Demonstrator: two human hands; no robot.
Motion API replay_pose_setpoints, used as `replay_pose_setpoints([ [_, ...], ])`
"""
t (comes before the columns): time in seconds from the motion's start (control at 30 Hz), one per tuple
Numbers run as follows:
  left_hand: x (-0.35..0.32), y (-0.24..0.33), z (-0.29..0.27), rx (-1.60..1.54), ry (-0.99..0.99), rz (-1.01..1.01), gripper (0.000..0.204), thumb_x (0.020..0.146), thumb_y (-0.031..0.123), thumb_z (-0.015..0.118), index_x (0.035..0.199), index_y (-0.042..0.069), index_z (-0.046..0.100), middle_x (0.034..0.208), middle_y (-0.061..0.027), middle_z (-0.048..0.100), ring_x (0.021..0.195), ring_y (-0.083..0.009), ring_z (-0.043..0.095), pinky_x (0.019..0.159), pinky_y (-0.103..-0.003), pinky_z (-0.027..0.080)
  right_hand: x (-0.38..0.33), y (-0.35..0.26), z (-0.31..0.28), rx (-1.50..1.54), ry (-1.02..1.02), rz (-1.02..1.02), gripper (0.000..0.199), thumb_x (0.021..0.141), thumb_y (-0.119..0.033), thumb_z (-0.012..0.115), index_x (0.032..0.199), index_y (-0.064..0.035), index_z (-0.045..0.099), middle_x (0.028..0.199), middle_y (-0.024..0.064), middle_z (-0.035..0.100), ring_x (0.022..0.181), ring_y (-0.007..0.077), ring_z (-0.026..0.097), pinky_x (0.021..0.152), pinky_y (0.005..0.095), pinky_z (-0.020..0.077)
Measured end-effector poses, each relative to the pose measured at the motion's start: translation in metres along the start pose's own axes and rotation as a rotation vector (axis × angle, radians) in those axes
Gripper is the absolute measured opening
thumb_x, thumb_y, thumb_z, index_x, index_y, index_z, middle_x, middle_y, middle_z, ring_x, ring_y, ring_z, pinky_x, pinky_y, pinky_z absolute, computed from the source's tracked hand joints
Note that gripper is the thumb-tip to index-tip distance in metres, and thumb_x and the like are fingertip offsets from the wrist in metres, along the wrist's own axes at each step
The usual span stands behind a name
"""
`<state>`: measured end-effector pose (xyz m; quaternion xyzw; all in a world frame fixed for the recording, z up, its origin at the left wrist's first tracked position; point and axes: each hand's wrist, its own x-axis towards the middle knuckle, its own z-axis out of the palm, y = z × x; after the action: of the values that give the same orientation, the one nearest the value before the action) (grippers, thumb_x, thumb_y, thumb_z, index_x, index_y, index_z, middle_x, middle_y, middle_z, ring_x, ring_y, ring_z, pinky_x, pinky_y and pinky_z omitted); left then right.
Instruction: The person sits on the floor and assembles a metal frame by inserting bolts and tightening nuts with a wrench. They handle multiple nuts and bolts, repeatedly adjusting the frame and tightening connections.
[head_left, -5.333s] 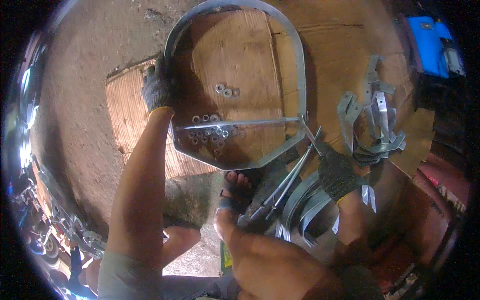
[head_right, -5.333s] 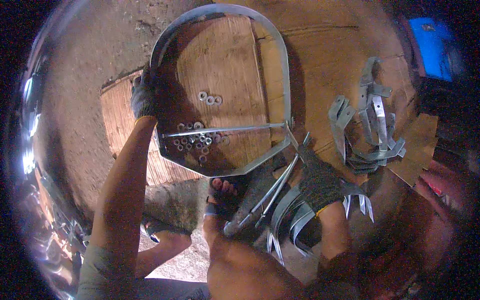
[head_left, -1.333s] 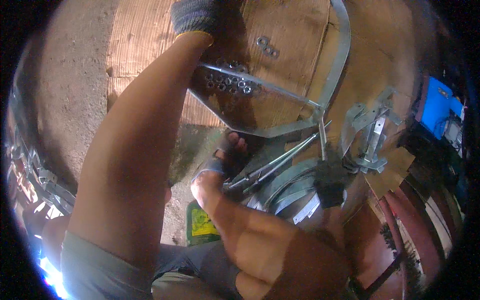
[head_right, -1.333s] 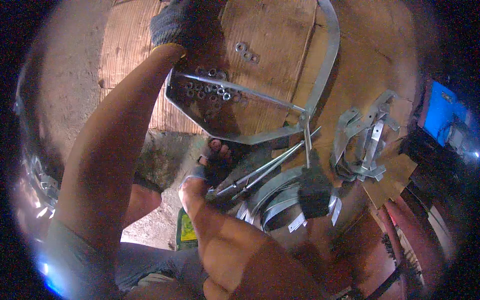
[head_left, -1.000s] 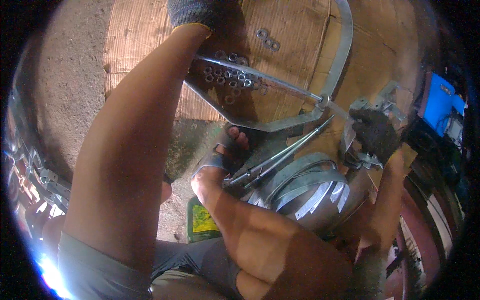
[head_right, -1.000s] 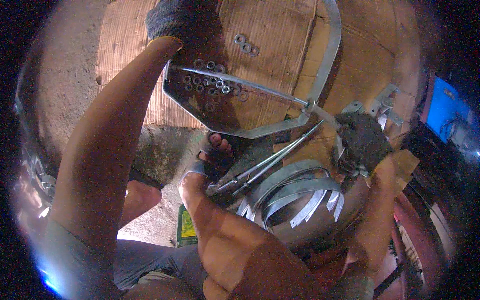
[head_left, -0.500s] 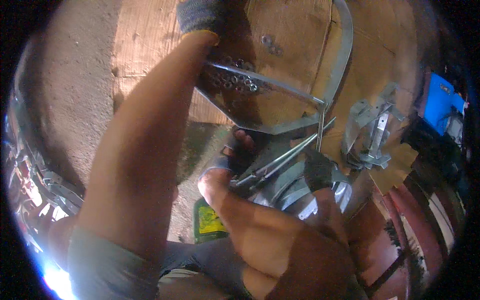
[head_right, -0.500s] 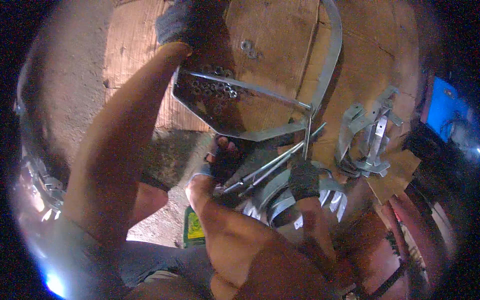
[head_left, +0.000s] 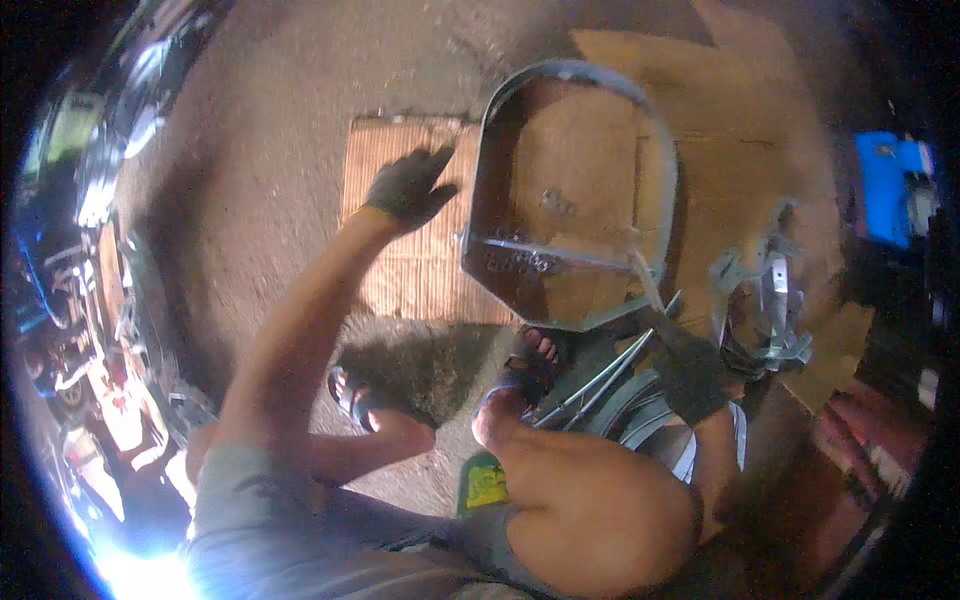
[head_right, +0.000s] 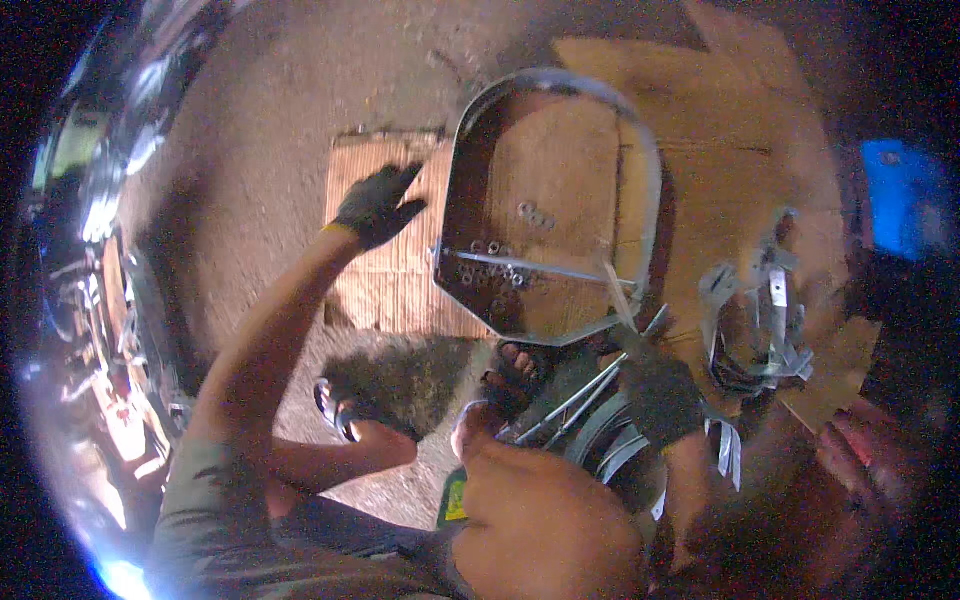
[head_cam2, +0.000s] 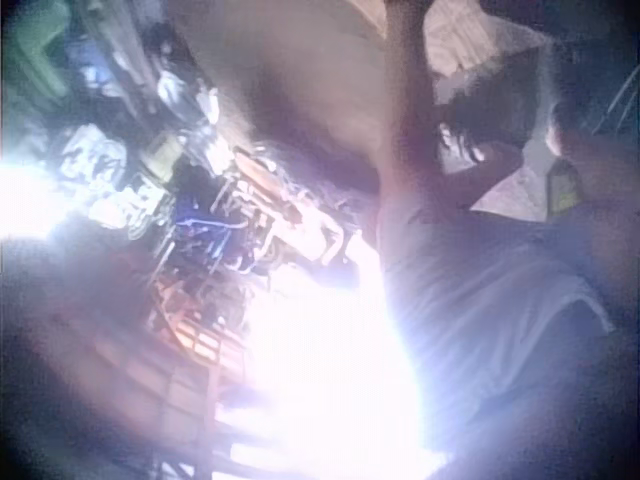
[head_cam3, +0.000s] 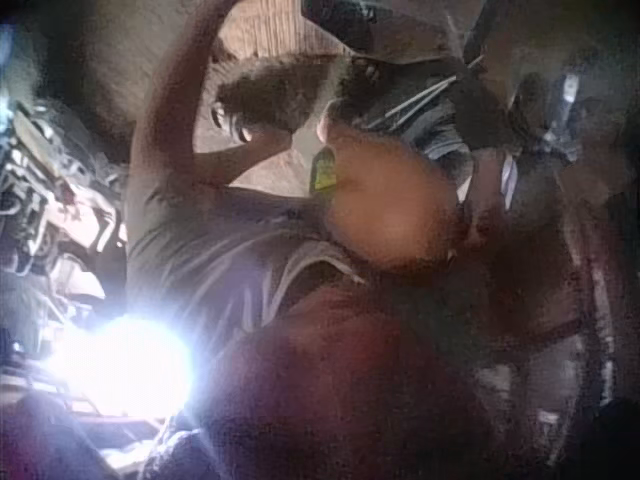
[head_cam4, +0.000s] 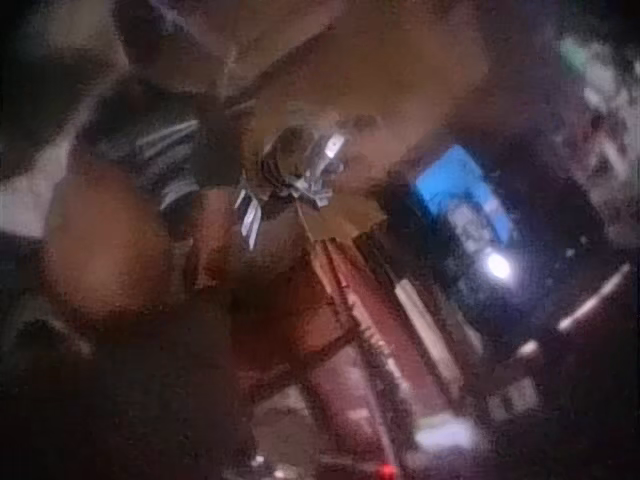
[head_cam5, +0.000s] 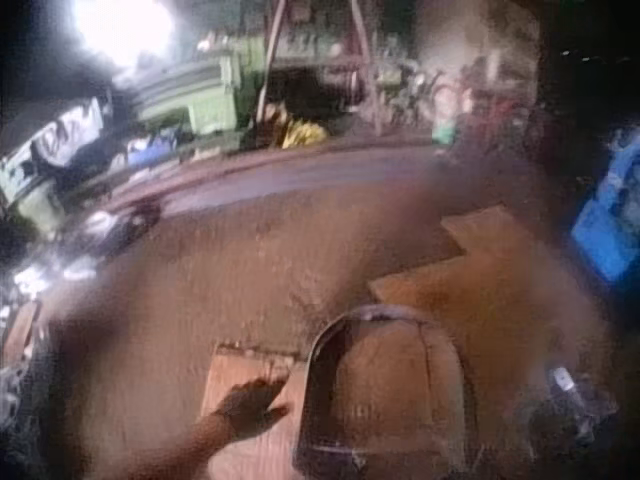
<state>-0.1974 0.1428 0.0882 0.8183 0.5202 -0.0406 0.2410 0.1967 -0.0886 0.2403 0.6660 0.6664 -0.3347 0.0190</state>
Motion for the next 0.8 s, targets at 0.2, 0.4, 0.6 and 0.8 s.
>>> replay_pose_setpoints([
  [0.2,-0.156,-0.04,-0.15,0.542,-0.553,-0.063,0.062,0.097,0.054,0.053,0.143,0.013,0.053,0.14,-0.0173,0.06,0.128,-0.036,0.058,0.106,-0.051,0.045,0.07,-0.184,-0.118,0.01,-0.126,-0.596,0.043,0.094,-0.027,0.061,0.135,-0.0141,0.058,0.123,0.021,0.069,0.106,0.0398,0.068,0.09,0.049,0.0553],
  [0.4,-0.187,-0.043,-0.145,0.324,-0.246,0.055,0.055,0.101,0.047,0.053,0.14,0.008,0.056,0.133,-0.0178,0.063,0.121,-0.0335,0.063,0.1,-0.048,0.051,0.135,-0.346,-0.108,-0.108,0.158,-1.099,0.034,0.084,-0.02,0.07,0.116,-0.0085,0.071,0.114,0.0177,0.072,0.097,0.0353,0.071,0.084,0.0465,0.0572],
  [0.6,-0.225,-0.028,-0.161,0.318,-0.294,-0.134,0.056,0.101,0.047,0.054,0.14,0.008,0.056,0.134,-0.0177,0.063,0.121,-0.0333,0.062,0.101,-0.047,0.051,0.112,-0.309,-0.038,0.251,0.355,-1.143,0.031,0.086,-0.02,0.07,0.115,-0.008,0.071,0.111,0.0167,0.072,0.096,0.0331,0.07,0.083,0.0452,0.0567],
  [0.8,-0.265,-0.062,-0.135,0.231,-0.353,-0.238,0.056,0.101,0.047,0.054,0.14,0.008,0.056,0.135,-0.0176,0.063,0.122,-0.0331,0.062,0.102,-0.046,0.05,0.06,-0.176,0.121,0.517,0.278,-0.65,0.029,0.088,-0.02,0.069,0.114,-0.0076,0.071,0.108,0.0157,0.071,0.094,0.0309,0.069,0.082,0.0438,0.0562],
])
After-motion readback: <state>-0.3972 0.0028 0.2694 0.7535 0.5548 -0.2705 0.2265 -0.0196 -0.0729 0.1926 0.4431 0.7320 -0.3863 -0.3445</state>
